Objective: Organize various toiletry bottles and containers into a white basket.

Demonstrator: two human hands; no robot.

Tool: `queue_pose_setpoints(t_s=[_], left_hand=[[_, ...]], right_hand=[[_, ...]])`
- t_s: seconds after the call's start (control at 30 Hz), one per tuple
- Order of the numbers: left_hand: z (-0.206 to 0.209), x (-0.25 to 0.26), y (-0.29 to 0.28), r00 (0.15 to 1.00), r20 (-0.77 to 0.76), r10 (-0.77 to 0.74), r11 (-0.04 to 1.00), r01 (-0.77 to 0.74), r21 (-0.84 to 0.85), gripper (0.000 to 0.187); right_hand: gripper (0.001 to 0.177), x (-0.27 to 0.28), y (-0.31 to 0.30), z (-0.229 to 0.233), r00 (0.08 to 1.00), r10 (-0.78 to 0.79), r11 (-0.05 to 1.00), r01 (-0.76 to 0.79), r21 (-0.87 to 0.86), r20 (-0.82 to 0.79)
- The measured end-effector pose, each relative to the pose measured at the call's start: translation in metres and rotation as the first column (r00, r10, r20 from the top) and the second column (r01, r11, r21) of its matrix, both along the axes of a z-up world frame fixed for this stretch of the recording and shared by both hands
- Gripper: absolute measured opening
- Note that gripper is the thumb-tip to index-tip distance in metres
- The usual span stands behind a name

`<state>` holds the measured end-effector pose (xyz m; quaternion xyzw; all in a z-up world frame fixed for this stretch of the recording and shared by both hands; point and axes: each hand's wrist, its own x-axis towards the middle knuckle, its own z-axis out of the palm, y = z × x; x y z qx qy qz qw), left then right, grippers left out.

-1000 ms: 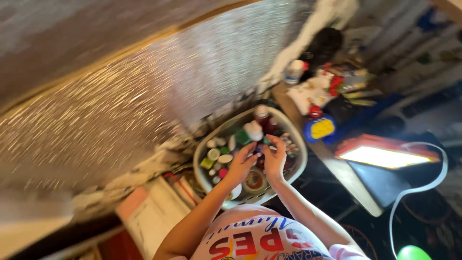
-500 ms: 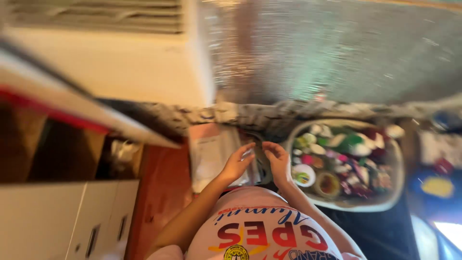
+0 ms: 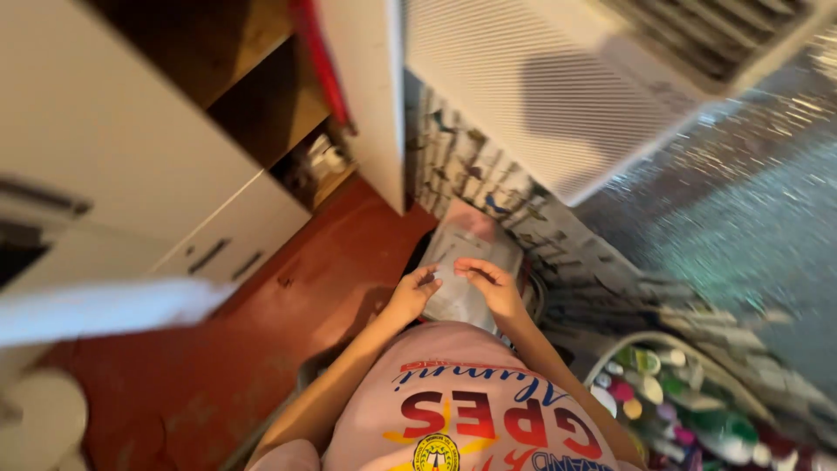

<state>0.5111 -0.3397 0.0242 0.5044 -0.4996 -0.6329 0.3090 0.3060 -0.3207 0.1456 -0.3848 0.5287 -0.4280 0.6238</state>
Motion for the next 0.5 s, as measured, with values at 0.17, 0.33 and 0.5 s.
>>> queue_pose_setpoints(t_s=[0.17, 0.33, 0.5], left_hand=[[0.04, 0.028, 0.003, 0.992, 0.003, 0.128, 0.992, -0.128, -0.012, 0.047], [0.052, 0.058, -0.007, 0.97, 0.029, 0.243, 0.97, -0.243, 0.0, 0.047], [0.054, 0.089, -0.042, 0.96, -0.055, 0.273, 0.962, -0.273, 0.015, 0.046]], right_hand=[[0.029, 0.028, -0.025, -0.004, 0.988, 0.155, 0.988, -0.156, 0.024, 0.026], [0.03, 0.053, -0.051, -0.005, 0.963, 0.267, 0.963, -0.268, 0.02, 0.037], [0.033, 0.088, -0.086, -0.008, 0.95, 0.311, 0.95, -0.311, 0.013, 0.014]])
